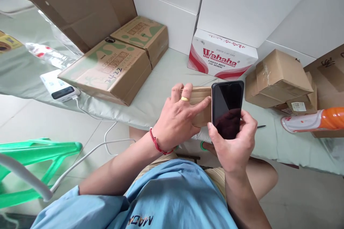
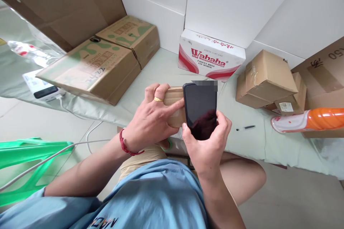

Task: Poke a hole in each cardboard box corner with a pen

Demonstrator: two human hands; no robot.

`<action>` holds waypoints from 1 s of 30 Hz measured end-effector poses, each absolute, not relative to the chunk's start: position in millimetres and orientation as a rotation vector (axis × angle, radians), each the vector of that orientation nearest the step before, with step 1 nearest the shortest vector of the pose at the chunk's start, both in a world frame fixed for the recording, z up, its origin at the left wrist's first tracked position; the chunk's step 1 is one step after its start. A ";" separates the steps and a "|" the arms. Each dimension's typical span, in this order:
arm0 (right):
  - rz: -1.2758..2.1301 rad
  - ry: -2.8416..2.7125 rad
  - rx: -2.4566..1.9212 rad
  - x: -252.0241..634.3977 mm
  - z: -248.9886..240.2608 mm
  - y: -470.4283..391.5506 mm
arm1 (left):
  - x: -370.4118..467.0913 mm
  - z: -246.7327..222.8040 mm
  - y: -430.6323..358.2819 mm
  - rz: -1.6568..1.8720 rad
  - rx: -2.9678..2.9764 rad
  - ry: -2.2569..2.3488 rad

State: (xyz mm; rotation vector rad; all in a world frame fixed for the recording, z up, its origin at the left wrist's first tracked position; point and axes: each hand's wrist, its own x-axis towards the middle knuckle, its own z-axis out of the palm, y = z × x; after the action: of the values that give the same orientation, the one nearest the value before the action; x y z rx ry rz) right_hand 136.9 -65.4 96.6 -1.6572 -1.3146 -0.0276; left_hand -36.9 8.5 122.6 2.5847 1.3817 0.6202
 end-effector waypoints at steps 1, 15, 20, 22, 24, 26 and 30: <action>-0.037 -1.315 -1.653 136.3 96.1 -64.8 | -37.0 122.7 8.3 0.620 2.583 1.379; -0.028 -1.241 -1.741 158.6 93.4 -70.1 | -36.1 123.4 7.2 0.627 2.551 1.410; -0.004 -1.036 -2.080 221.3 68.2 -81.3 | -55.5 125.9 0.8 0.777 2.520 1.390; 0.068 -1.051 -2.212 247.6 51.2 -86.0 | -65.6 126.3 -5.2 0.860 2.453 1.363; 0.169 -1.093 -2.317 267.4 33.3 -90.7 | -74.4 126.2 -11.8 0.941 2.325 1.323; 0.250 -1.130 -2.380 278.6 17.4 -94.3 | -80.5 125.7 -17.2 0.998 2.128 1.265; 0.198 -1.252 -2.115 279.3 -2.1 -93.2 | -80.5 119.9 -23.6 0.921 1.467 1.071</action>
State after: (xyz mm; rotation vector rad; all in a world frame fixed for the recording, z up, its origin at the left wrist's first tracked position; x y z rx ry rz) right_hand 279.3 -93.2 -2.1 -2.1153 -1.2521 0.1977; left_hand -80.5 -23.6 119.9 1.4666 1.0712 0.9214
